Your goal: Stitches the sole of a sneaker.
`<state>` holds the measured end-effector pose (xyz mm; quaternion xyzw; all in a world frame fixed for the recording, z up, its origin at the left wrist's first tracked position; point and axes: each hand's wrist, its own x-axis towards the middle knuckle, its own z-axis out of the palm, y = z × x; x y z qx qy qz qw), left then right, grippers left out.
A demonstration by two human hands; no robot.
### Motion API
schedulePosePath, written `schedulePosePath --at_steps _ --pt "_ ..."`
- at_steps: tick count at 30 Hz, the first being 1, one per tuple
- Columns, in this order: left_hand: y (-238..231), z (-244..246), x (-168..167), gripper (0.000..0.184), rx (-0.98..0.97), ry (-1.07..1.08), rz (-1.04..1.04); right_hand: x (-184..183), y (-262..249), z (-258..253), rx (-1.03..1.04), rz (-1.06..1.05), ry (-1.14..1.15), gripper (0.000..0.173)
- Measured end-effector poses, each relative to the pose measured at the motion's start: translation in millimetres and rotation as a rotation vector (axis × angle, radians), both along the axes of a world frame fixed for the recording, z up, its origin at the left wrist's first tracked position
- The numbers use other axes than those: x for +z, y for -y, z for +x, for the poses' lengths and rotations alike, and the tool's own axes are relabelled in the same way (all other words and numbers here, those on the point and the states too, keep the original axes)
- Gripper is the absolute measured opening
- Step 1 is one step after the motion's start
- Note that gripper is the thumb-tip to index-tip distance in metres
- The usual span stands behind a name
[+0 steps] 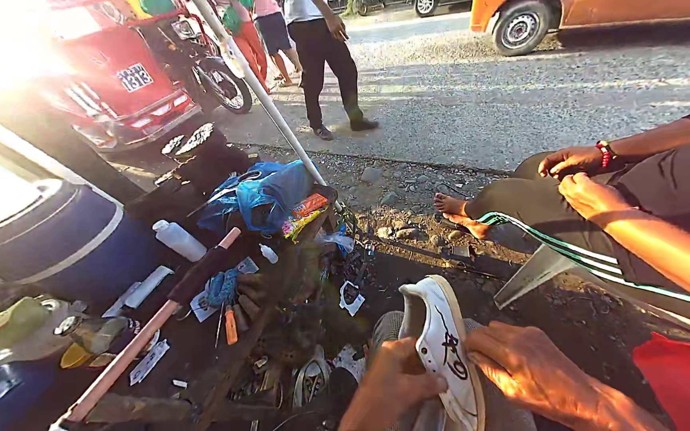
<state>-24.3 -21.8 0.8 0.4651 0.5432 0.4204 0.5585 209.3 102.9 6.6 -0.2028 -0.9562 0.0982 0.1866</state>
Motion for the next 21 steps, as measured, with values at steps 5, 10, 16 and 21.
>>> schedulePosePath --at_steps 5,10,16,21 --pt "4 -62 10 0.014 -0.029 -0.223 0.216 -1 -1 3 0.018 -0.038 -0.034 0.022" --pt "-6 -37 -1 0.009 0.016 0.809 0.333 -6 -3 4 0.052 -0.057 -0.056 0.023" --pt "-35 -6 -21 0.008 0.432 0.683 0.151 -9 1 6 0.014 -0.088 -0.082 0.019" --pt "-32 10 -25 0.015 0.171 -0.412 0.404 -13 3 6 -0.003 -0.125 -0.109 0.017"
